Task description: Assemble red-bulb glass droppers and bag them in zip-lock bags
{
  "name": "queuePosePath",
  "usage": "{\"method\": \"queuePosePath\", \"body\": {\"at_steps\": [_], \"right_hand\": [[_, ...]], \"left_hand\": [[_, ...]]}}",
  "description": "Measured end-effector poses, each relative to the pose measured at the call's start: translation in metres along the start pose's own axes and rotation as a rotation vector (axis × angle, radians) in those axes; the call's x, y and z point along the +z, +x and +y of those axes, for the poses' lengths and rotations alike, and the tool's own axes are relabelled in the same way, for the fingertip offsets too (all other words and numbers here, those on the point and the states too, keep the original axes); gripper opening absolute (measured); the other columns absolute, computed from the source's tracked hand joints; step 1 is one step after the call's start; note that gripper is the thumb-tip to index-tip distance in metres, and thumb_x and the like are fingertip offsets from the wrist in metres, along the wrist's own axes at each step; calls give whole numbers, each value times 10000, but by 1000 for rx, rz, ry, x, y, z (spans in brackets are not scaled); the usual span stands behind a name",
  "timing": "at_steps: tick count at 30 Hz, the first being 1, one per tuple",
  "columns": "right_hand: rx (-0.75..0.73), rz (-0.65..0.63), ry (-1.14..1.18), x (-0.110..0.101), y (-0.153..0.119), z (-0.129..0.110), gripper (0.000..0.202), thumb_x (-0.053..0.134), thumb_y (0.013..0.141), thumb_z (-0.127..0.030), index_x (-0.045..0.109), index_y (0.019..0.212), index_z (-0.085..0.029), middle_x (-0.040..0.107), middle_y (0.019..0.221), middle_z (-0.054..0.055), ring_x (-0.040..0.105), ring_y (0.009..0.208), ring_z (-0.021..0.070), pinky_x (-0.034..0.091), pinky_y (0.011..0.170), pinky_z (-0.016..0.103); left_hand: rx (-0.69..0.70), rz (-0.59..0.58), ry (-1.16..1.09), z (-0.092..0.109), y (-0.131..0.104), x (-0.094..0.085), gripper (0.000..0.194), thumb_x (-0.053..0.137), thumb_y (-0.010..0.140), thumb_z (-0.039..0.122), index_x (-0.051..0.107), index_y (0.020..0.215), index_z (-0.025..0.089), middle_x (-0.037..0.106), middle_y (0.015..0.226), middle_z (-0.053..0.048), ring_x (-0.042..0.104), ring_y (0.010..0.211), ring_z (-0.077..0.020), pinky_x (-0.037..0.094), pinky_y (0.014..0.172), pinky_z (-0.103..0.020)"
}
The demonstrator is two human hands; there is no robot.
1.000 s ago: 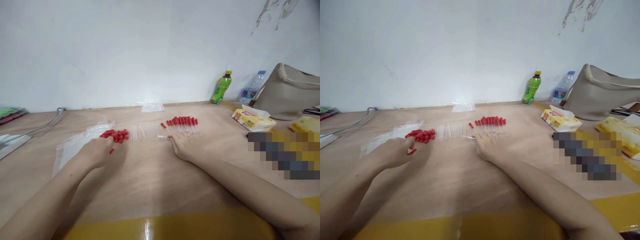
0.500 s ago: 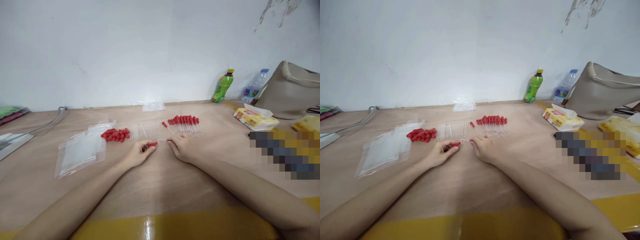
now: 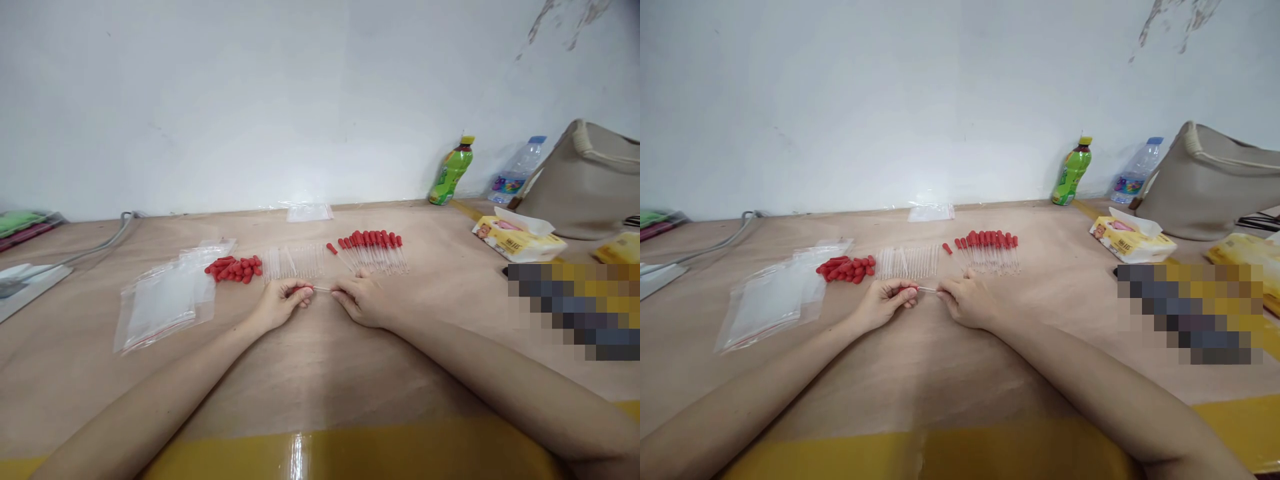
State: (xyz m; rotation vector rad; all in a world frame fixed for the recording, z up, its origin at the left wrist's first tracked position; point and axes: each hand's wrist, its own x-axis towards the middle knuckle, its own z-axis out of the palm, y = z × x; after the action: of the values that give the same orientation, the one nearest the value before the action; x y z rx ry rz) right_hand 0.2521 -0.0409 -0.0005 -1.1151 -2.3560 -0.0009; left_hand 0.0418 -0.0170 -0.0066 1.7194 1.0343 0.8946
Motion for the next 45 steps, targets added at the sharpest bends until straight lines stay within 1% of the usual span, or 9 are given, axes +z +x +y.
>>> {"method": "queuePosePath", "body": {"at_steps": [9, 17, 22, 25, 29, 34, 38, 40, 45], "right_hand": [[-8, 16, 170, 5, 4, 1, 159, 427, 855, -221, 560, 789, -164, 598, 642, -11, 471, 558, 100, 286, 694, 268], [-109, -72, -54, -7, 6, 9, 196, 431, 856, -217, 619, 801, -202, 658, 750, 2, 494, 589, 111, 219, 687, 307], [-52, -33, -52, -5, 3, 4, 187, 419, 862, -214, 599, 861, -162, 647, 788, 40, 534, 686, 142, 285, 693, 298], [2, -13, 38, -4, 0, 5, 158, 443, 849, -216, 561, 927, -147, 630, 830, 59, 544, 766, 155, 348, 684, 273], [-6, -32, 98, -5, -1, 8, 135, 413, 856, -196, 541, 878, -157, 611, 846, 58, 545, 775, 148, 391, 677, 267], [-32, -18, 106, -4, -2, 7, 151, 386, 866, -197, 532, 857, -160, 597, 832, 61, 541, 767, 148, 398, 671, 271], [-48, 6, 137, 2, -3, 9, 167, 365, 874, -204, 524, 851, -160, 584, 825, 63, 527, 750, 143, 398, 670, 264], [-51, 16, 143, 4, -4, 11, 181, 355, 880, -209, 527, 861, -155, 581, 831, 65, 520, 749, 140, 393, 675, 257], [-61, 35, 58, 5, -3, 11, 199, 372, 878, -220, 558, 843, -158, 611, 790, 45, 506, 691, 139, 337, 688, 286]], "left_hand": [[-33, 41, -160, 7, -2, 1, 293, 645, 700, 371, 632, 821, 105, 624, 608, -5, 550, 525, -76, 473, 565, -207], [-47, -52, -12, 5, -4, 5, 252, 649, 696, 340, 654, 791, 106, 614, 578, -12, 555, 510, -89, 483, 542, -216], [20, -47, 41, 2, -5, 4, 268, 620, 724, 329, 645, 869, 104, 640, 652, -31, 582, 576, -113, 495, 604, -246], [64, -36, 120, 0, -5, 0, 291, 627, 723, 325, 634, 928, 119, 674, 807, -65, 616, 708, -149, 498, 685, -276], [133, 13, 298, 1, -6, -3, 255, 576, 775, 342, 641, 919, 142, 674, 856, -64, 617, 741, -164, 491, 688, -282], [330, 24, 516, 9, -8, -4, 206, 536, 817, 309, 679, 905, 189, 664, 848, -52, 601, 739, -157, 474, 678, -275], [466, 51, 618, 8, -8, -5, 199, 545, 813, 292, 689, 912, 197, 658, 854, -64, 598, 765, -165, 473, 694, -280], [474, 58, 618, 7, -8, -5, 204, 549, 811, 287, 683, 932, 192, 668, 872, -66, 608, 774, -166, 474, 705, -276], [381, 32, 535, 10, -11, -3, 198, 559, 804, 293, 674, 916, 178, 688, 863, -49, 623, 755, -159, 474, 684, -255]]}}
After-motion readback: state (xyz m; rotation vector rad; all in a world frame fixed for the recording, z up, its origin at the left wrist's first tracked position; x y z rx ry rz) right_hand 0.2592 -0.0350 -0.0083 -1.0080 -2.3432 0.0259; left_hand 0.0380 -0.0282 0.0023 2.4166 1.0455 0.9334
